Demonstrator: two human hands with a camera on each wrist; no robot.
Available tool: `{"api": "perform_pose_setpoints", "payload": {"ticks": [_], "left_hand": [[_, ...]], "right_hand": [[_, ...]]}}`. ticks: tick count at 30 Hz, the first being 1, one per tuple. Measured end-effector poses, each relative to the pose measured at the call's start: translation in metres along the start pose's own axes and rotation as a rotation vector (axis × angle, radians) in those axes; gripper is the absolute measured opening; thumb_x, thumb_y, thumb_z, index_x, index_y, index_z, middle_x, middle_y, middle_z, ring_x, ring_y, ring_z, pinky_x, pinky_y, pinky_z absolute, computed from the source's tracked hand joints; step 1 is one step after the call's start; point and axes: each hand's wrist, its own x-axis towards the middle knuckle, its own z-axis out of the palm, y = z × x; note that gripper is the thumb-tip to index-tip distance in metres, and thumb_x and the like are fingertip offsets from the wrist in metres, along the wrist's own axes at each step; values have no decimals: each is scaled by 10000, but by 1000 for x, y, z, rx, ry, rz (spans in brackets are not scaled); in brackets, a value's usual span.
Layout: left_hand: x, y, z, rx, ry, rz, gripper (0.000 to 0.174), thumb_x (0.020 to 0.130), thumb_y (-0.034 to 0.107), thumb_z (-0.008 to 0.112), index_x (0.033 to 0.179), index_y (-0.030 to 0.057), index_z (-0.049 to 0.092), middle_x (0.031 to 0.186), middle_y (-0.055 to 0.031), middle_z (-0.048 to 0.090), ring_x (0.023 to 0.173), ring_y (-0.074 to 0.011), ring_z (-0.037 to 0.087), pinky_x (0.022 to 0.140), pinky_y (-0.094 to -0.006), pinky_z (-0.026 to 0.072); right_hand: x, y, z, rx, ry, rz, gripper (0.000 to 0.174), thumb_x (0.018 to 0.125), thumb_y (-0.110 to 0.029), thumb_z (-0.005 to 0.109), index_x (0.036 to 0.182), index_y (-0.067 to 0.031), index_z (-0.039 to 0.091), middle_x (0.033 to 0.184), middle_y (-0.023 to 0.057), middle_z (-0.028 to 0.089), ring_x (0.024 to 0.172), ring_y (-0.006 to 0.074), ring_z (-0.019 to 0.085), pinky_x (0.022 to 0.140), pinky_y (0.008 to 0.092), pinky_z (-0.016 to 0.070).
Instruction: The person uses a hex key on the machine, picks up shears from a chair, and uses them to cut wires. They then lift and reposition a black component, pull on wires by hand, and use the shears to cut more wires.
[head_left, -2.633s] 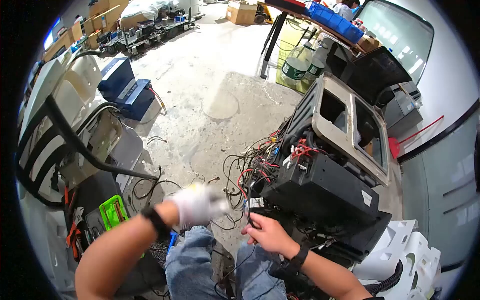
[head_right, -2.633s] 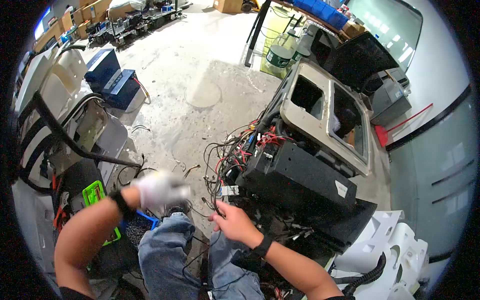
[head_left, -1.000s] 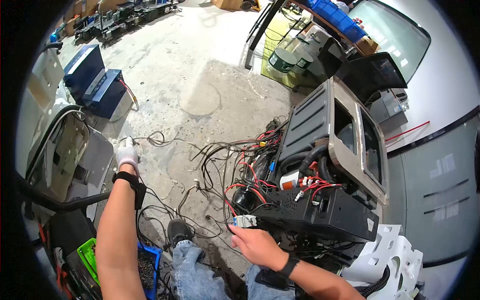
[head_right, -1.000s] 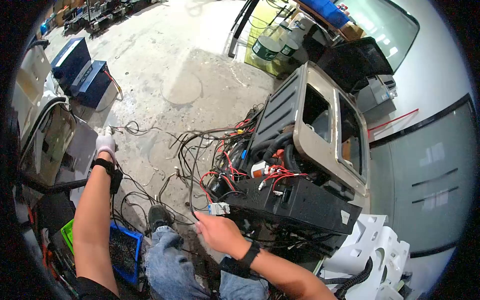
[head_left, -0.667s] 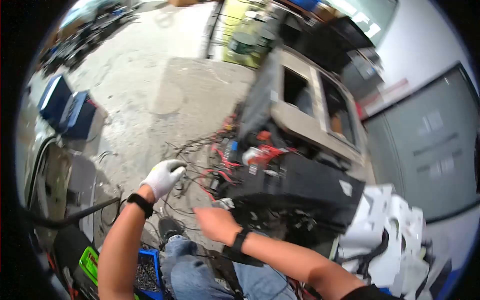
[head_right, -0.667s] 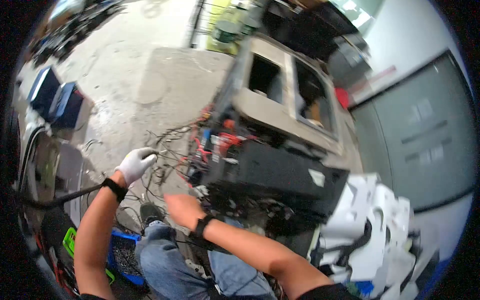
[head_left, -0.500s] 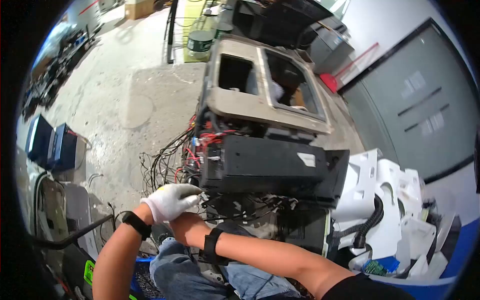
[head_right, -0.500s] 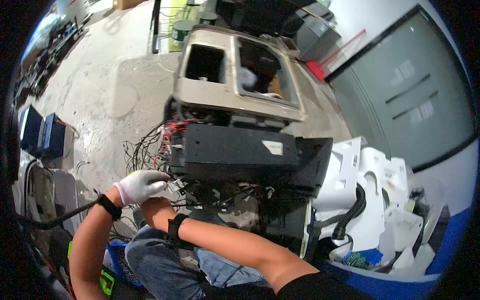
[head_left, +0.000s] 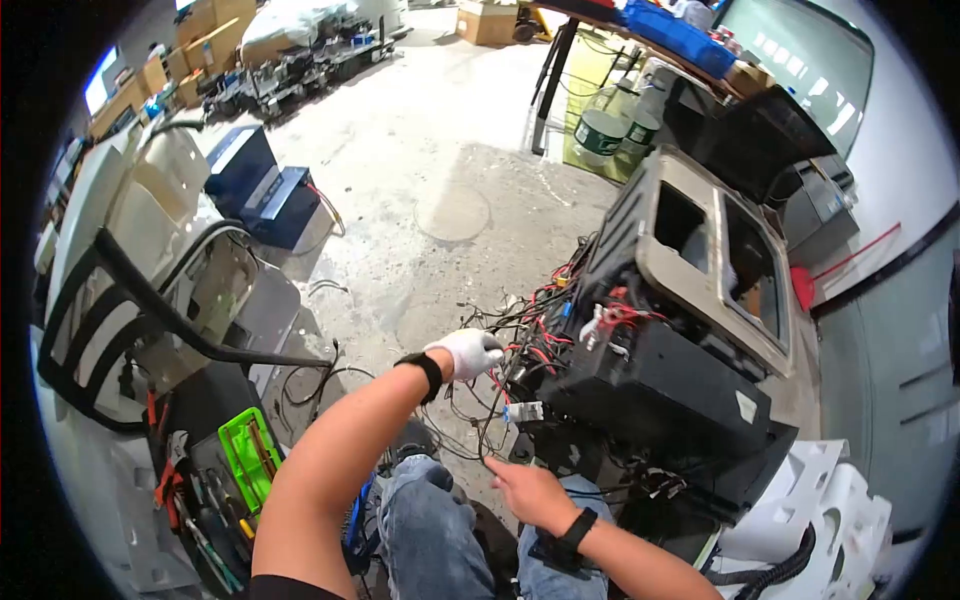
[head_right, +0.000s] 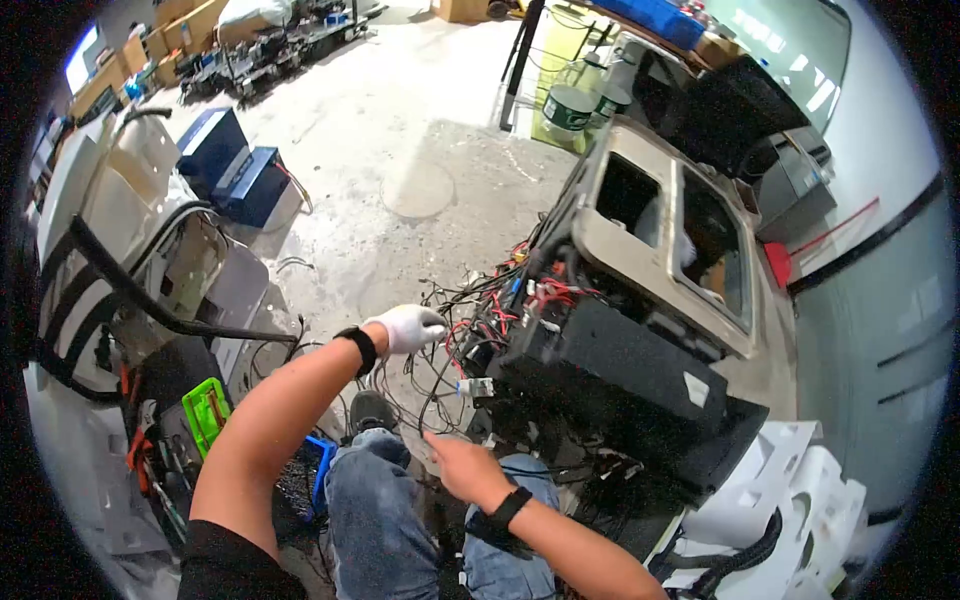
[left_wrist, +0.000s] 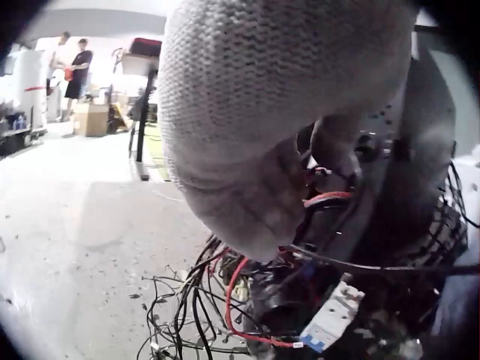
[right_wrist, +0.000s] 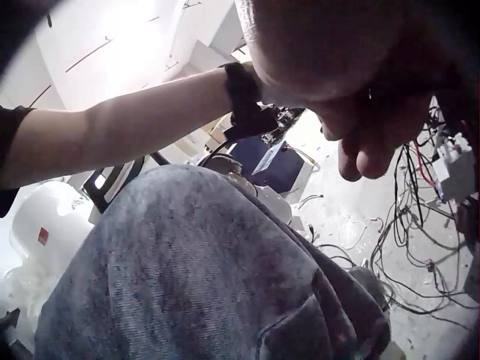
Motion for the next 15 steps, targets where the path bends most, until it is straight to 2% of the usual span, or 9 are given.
{"api": "perform_pose_setpoints", "payload": {"ticks": [2,6,7,8,11,12,13,14,15], "left_hand": [[35,-21,-8,-25,67,-32,386,858,348,516,1100,64,613,1045,-167,633,972,-329,592,842,-375,455],[127,-58,9,-134,221,-24,500,867,377,498,1238,41,506,1177,-198,570,1086,-333,545,911,-366,428],[142,-53,7,-157,112,-69,569,869,412,493,1311,59,430,1257,-189,520,1137,-319,516,948,-360,405],[162,-56,18,-105,187,-33,614,866,454,488,1339,73,396,1294,-192,486,1173,-321,487,972,-371,387],[194,-41,26,-146,99,-68,657,860,504,479,1349,76,384,1314,-212,455,1216,-350,438,999,-387,362],[210,-43,36,-140,106,-27,676,851,523,486,1347,75,382,1297,-209,475,1205,-344,450,991,-384,368],[219,-41,41,-192,80,-13,676,853,521,486,1352,80,374,1292,-206,481,1197,-342,459,985,-380,374],[226,-40,47,-245,52,0,675,854,518,485,1358,84,366,1288,-202,487,1189,-339,468,978,-377,379],[230,-39,55,-223,77,9,601,876,494,461,1295,64,438,1226,-216,528,1130,-352,509,940,-387,404]], "right_hand": [[8,10,11,14,38,-39,347,854,-137,531,1198,-102,556,924,148,646,831,326,622,704,372,497],[27,14,9,2,-65,-42,341,839,-124,557,1180,-129,580,885,124,649,789,300,627,668,364,504],[31,9,4,15,-85,-21,324,840,-124,562,1163,-129,592,876,128,647,777,297,625,660,360,505],[33,12,3,-26,-164,-8,453,817,-55,464,1256,-155,510,888,121,624,799,314,606,677,401,495],[42,14,-3,-5,-192,-70,518,801,-26,458,1307,-137,450,869,112,604,785,316,594,679,394,496],[42,19,1,23,-194,-88,530,799,-22,460,1318,-127,434,858,113,598,781,316,590,679,393,494],[45,16,-3,-18,-235,-84,535,800,-102,478,1331,-78,426,882,179,573,828,311,567,697,388,458],[49,15,-6,-24,-240,-68,535,800,-102,478,1331,-78,426,882,179,573,828,311,567,697,388,458],[51,10,-10,-22,-267,-31,539,777,-78,477,1315,-74,444,840,170,559,790,322,554,677,398,452]]}}
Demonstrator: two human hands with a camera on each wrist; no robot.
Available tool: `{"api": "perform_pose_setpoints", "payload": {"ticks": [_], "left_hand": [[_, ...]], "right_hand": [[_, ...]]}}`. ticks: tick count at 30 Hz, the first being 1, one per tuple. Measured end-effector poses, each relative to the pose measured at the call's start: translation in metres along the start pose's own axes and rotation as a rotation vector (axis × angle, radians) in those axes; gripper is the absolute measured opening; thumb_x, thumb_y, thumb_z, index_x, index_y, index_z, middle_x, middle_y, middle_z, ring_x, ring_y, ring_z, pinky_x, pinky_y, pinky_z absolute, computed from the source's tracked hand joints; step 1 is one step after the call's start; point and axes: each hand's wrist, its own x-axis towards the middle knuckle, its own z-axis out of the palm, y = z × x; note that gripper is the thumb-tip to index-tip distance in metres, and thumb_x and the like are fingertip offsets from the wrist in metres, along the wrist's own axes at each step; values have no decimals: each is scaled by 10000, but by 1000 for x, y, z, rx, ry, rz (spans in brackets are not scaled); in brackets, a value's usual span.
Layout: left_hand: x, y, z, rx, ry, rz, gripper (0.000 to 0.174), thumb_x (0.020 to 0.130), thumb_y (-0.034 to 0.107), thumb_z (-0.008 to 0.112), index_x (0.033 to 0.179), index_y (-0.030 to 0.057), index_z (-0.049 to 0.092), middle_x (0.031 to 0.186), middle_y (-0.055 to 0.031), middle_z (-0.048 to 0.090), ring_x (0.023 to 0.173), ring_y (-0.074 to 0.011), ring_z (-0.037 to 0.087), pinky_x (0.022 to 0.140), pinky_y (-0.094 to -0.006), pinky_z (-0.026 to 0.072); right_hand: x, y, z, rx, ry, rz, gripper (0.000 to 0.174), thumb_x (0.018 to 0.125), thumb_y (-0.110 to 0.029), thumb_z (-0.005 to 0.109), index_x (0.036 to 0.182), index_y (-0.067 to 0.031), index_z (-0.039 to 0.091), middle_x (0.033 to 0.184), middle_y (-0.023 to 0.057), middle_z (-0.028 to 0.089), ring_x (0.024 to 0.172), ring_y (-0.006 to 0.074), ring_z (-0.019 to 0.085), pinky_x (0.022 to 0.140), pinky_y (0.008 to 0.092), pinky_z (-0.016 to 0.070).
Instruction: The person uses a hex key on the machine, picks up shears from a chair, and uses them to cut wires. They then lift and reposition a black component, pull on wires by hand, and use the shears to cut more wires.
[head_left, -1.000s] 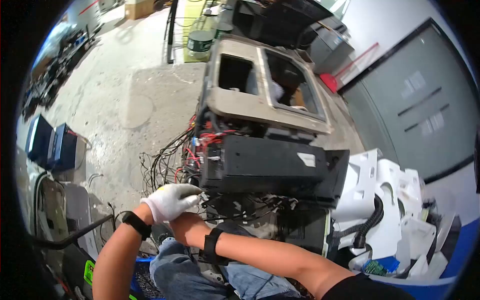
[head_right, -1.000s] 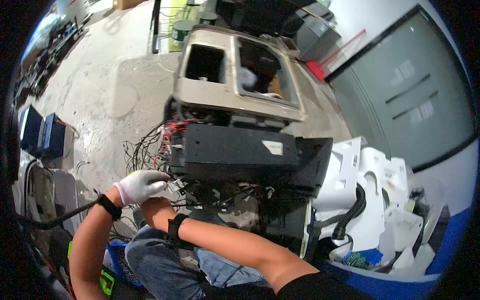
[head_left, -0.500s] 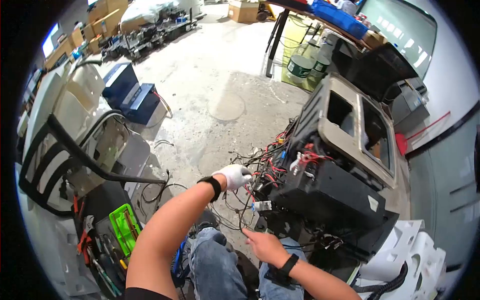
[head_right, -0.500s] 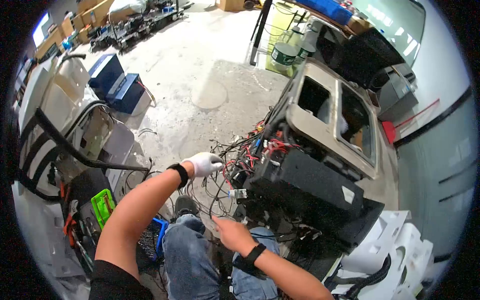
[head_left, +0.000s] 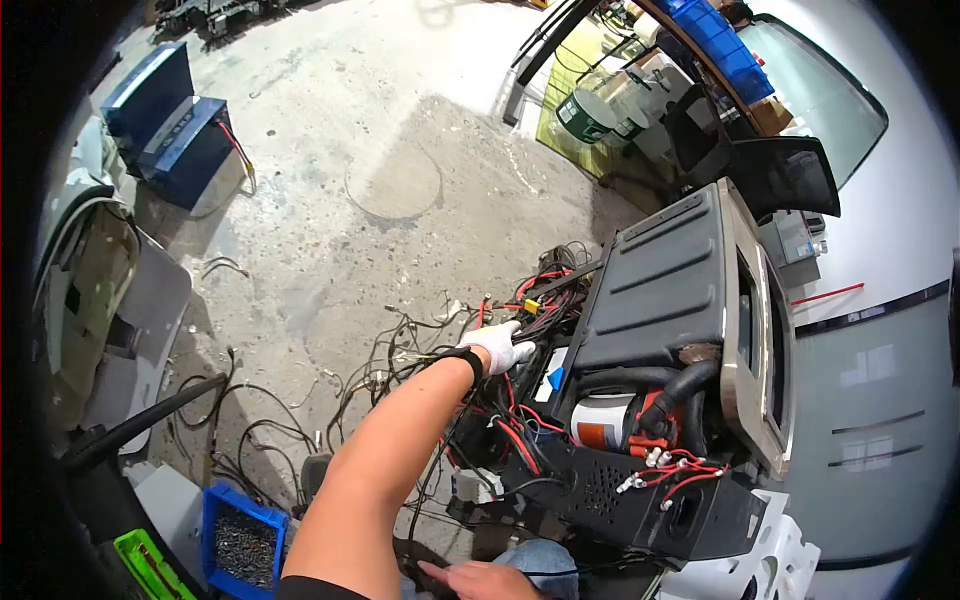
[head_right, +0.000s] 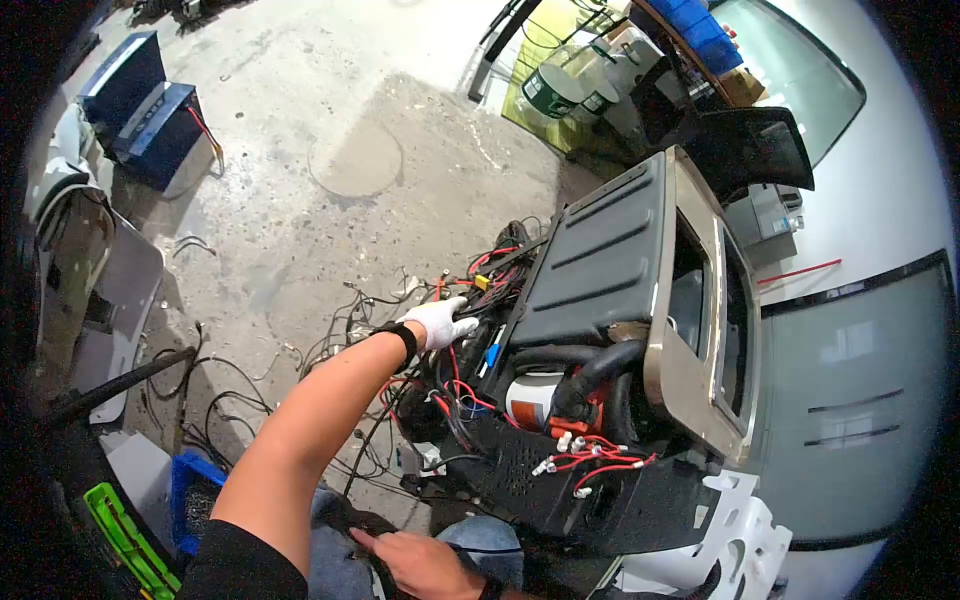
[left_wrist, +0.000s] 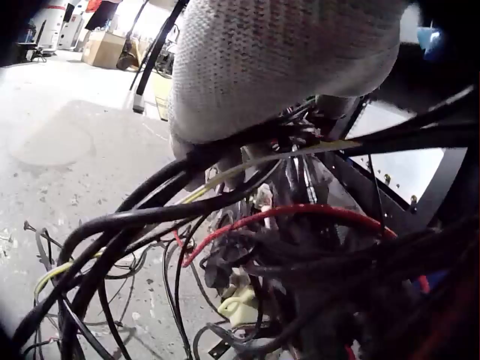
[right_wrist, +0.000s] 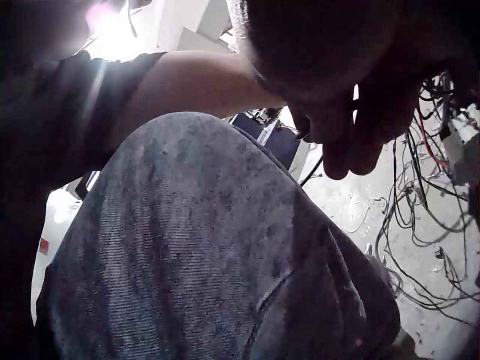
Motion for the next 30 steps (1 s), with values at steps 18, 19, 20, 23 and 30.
{"api": "perform_pose_setpoints", "payload": {"ticks": [18,19,20,23,30], "left_hand": [[-49,-14,-42,121,27,50,342,876,332,494,1117,106,583,985,-191,625,959,-352,580,810,-420,450],[-50,-16,-41,221,12,-5,355,861,314,520,1150,110,557,1017,-186,620,975,-353,576,821,-422,451],[-56,-17,-41,205,30,-5,369,849,302,537,1162,106,544,1032,-188,617,981,-355,573,831,-422,451],[-81,-22,-38,158,107,-56,506,809,329,606,1212,41,499,1118,-208,583,1060,-352,543,912,-396,427],[-200,56,-67,328,362,137,291,771,205,640,991,18,614,985,-209,611,880,-350,591,742,-401,472]], "right_hand": [[-10,24,-5,62,51,71,528,798,-22,461,1318,-114,427,844,122,583,772,316,583,674,395,488],[-12,22,-5,56,78,82,513,800,-29,463,1305,-114,440,838,126,580,765,318,584,666,401,486],[-14,20,-5,47,107,89,498,801,-35,465,1292,-114,453,831,129,576,759,320,585,658,407,483],[-16,23,2,-33,133,141,394,830,-101,546,1223,-128,534,885,126,635,774,303,617,652,377,499],[-13,-2,14,-5,194,63,419,806,-76,480,1223,-33,484,817,166,616,753,349,610,616,441,481]]}}
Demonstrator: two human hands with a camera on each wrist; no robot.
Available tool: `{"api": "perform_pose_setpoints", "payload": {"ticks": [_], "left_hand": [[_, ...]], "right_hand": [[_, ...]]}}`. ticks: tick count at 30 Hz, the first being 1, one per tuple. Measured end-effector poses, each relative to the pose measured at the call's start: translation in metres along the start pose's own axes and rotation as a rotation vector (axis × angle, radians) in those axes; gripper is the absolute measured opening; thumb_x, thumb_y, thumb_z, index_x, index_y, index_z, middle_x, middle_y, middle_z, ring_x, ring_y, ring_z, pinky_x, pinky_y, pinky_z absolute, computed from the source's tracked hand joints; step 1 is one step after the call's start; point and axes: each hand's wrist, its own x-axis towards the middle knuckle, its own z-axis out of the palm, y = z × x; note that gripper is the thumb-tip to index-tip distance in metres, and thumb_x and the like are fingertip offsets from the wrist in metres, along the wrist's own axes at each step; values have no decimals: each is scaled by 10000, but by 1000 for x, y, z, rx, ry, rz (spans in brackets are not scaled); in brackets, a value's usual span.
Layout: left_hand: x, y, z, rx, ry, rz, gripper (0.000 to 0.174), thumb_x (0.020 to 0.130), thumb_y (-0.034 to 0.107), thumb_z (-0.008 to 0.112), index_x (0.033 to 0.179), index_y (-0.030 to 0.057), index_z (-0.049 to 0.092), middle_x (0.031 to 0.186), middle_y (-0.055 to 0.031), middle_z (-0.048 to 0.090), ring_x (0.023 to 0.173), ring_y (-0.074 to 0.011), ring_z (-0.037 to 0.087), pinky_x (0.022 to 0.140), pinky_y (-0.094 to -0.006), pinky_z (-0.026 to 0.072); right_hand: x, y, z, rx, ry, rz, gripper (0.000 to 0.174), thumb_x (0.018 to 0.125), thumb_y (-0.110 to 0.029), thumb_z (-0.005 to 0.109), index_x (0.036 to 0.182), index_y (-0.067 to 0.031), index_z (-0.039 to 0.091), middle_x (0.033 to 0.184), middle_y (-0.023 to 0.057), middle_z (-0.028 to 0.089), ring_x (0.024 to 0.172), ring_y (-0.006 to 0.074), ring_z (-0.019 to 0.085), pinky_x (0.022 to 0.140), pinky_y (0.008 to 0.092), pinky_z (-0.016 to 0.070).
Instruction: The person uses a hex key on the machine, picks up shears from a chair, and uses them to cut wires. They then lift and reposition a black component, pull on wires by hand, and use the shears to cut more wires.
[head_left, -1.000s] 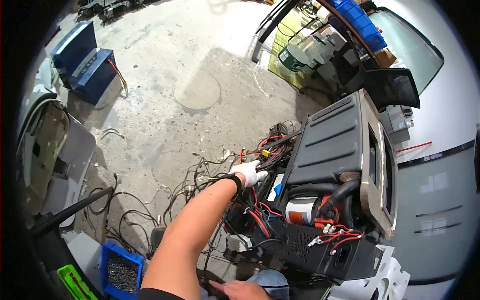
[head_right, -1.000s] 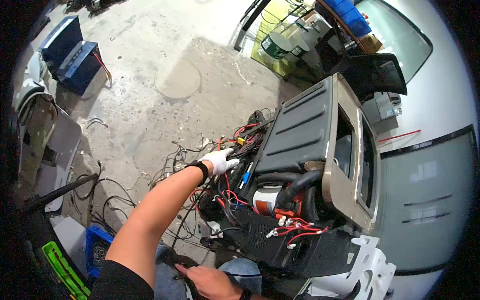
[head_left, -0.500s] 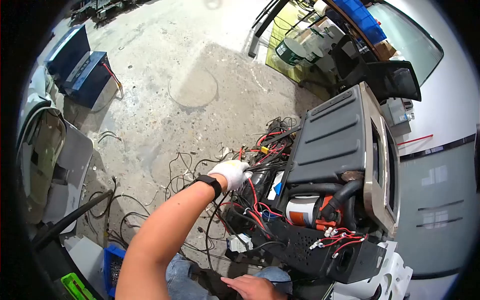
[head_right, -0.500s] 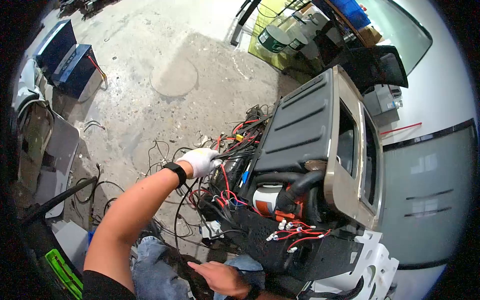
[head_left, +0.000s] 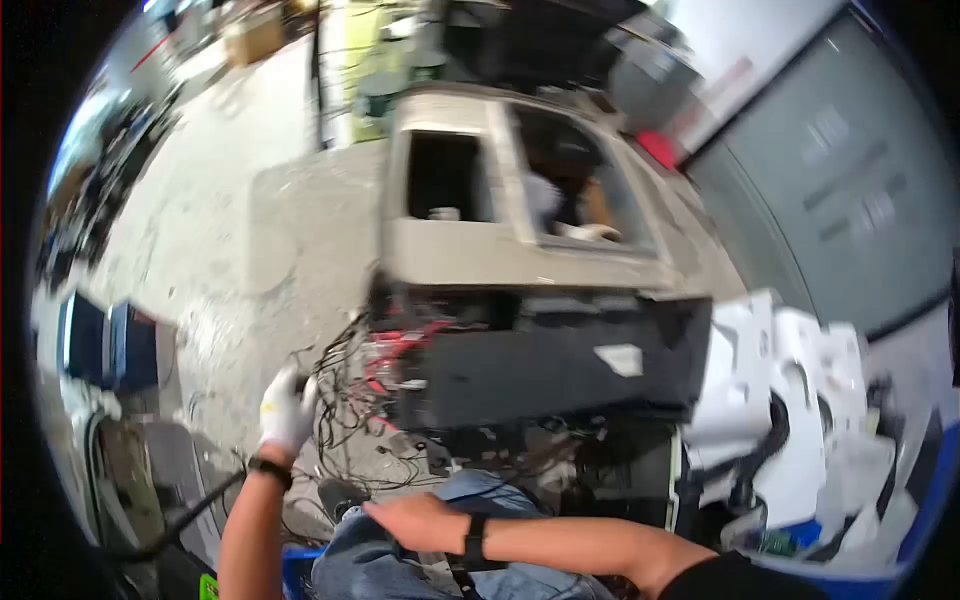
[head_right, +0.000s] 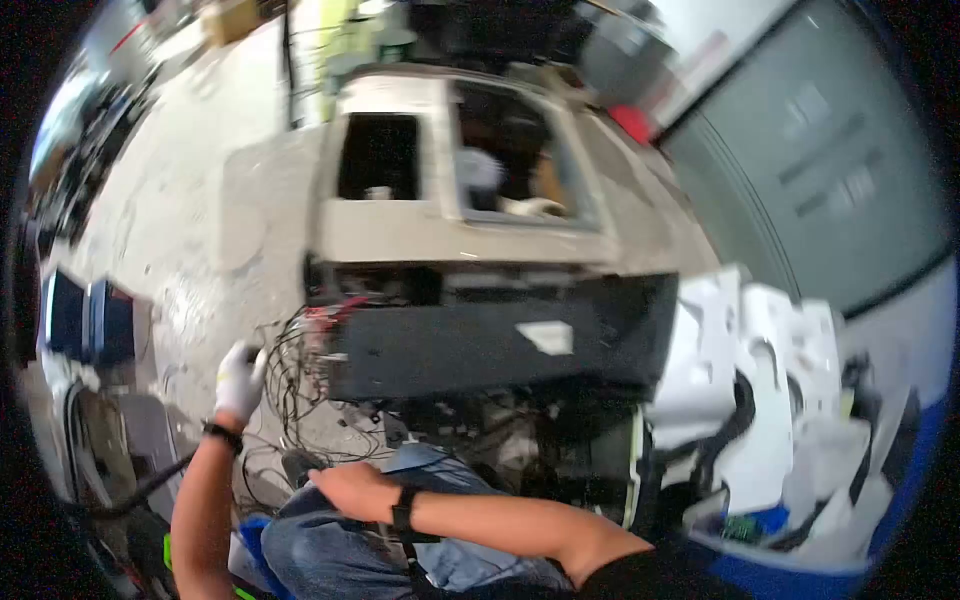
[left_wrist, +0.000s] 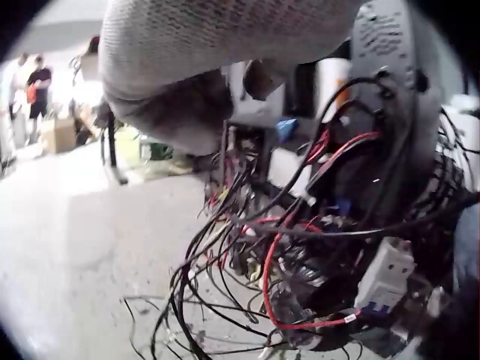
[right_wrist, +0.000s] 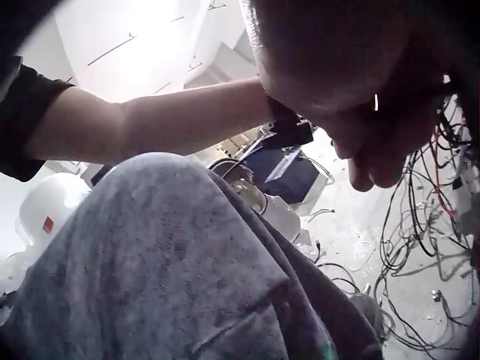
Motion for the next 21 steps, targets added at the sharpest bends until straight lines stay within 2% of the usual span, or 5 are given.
{"api": "perform_pose_setpoints", "payload": {"ticks": [3,5,11,17,21], "left_hand": [[-48,96,-42,72,-496,199,298,776,214,625,998,15,611,941,-200,618,821,-348,605,705,-390,485],[-84,176,-30,22,-669,288,375,797,281,602,1078,34,600,1023,-219,610,913,-369,594,785,-393,480],[-111,216,63,126,-1111,180,600,862,441,491,1328,71,415,1219,-223,534,1109,-354,531,949,-370,404],[-141,221,57,155,-944,265,445,888,390,467,1159,52,569,1020,-227,620,987,-365,579,856,-389,439],[-149,226,37,74,-945,58,374,925,345,443,1052,43,623,971,-168,648,907,-279,607,816,-351,455]], "right_hand": [[-17,-24,-8,-75,28,-46,284,792,-67,499,1044,65,507,745,190,617,667,351,621,546,441,478],[-41,-39,-10,-19,19,42,149,763,-41,527,892,27,561,875,221,619,818,361,629,677,432,506],[-89,-39,-3,-55,-13,36,290,823,-105,474,1070,-4,587,1096,187,605,996,328,587,831,421,479],[-129,-7,20,-214,175,-62,319,820,-121,491,1109,-34,594,1177,177,568,1037,330,565,814,433,475],[-144,-24,10,-164,354,-100,194,751,-118,539,864,-25,667,935,174,654,863,313,632,734,419,494]]}}
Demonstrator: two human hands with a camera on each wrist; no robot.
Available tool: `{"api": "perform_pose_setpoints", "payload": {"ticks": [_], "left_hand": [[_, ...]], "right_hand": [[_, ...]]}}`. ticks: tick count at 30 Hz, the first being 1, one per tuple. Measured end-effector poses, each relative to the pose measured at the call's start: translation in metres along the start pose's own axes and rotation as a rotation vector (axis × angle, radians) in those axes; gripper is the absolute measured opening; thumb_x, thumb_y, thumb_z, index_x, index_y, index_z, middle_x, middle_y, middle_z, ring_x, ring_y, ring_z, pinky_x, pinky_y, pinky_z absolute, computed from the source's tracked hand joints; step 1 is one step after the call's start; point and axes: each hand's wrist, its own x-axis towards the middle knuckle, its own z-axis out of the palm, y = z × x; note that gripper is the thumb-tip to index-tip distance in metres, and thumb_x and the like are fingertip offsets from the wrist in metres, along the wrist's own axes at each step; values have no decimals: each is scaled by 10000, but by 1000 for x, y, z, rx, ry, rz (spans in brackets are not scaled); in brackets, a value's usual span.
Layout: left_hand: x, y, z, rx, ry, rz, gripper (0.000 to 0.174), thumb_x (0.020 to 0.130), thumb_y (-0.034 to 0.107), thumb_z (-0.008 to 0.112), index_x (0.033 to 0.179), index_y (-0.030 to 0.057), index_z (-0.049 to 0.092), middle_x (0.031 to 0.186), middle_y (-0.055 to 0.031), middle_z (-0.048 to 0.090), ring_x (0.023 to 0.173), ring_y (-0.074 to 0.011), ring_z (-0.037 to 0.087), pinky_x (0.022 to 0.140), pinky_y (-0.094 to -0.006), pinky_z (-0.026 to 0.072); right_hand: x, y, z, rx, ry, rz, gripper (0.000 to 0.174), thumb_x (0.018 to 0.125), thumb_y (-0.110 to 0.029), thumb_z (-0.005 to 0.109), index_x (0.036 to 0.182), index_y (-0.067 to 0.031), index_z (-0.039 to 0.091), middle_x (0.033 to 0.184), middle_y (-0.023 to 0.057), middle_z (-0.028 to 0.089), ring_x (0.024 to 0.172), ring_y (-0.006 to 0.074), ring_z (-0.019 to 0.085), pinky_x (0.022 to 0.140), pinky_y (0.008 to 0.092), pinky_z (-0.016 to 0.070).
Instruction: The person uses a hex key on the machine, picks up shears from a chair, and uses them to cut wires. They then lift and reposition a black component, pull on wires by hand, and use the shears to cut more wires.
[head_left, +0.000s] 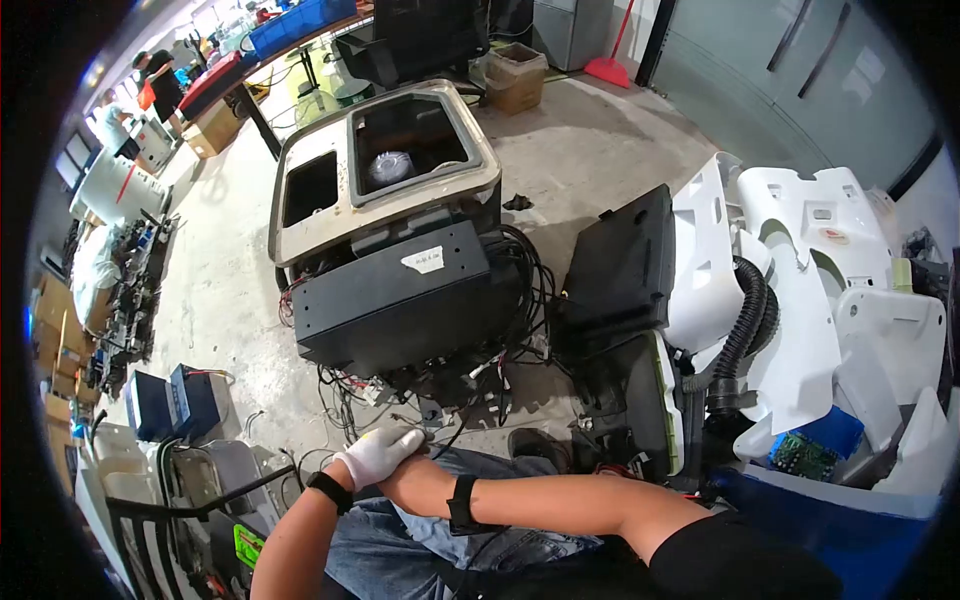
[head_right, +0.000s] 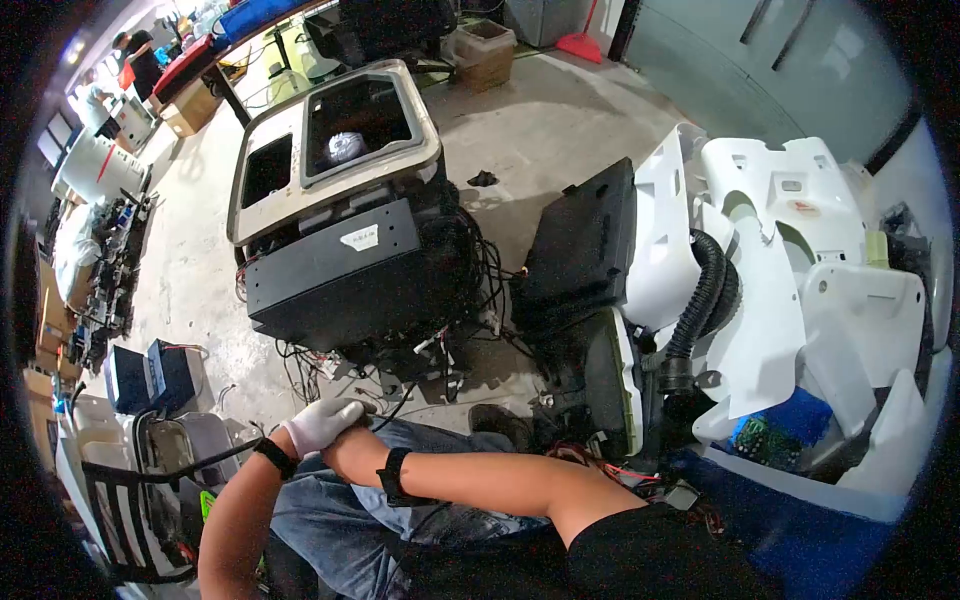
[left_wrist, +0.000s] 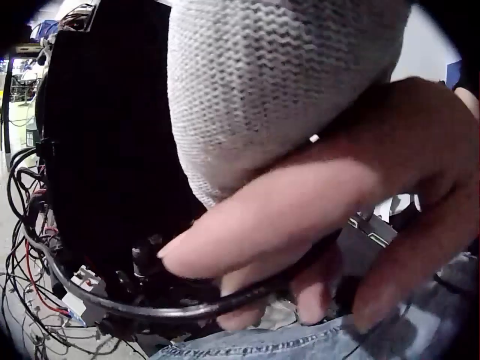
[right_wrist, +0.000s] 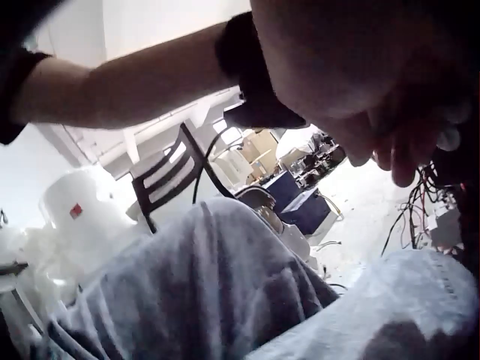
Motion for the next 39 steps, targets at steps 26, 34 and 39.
{"api": "perform_pose_setpoints", "payload": {"ticks": [26,34,39], "left_hand": [[-90,-58,54,486,336,96,471,829,375,573,1198,86,529,1135,-173,578,1112,-339,510,973,-402,387],[-131,-42,96,372,671,240,415,741,282,644,1093,74,574,939,-112,615,930,-286,571,852,-400,443],[-218,-9,106,280,990,117,299,795,271,598,1027,81,601,861,-116,615,852,-293,585,769,-384,458]], "right_hand": [[-51,81,-59,-273,121,-150,96,774,-201,620,791,-117,663,712,27,592,733,220,559,685,338,415],[-61,90,-47,-268,36,-105,136,749,-158,620,849,-89,680,751,89,600,765,298,566,727,391,440],[-68,118,-29,-283,-41,-91,124,773,-123,616,877,-59,636,806,112,578,821,305,542,747,404,408]]}}
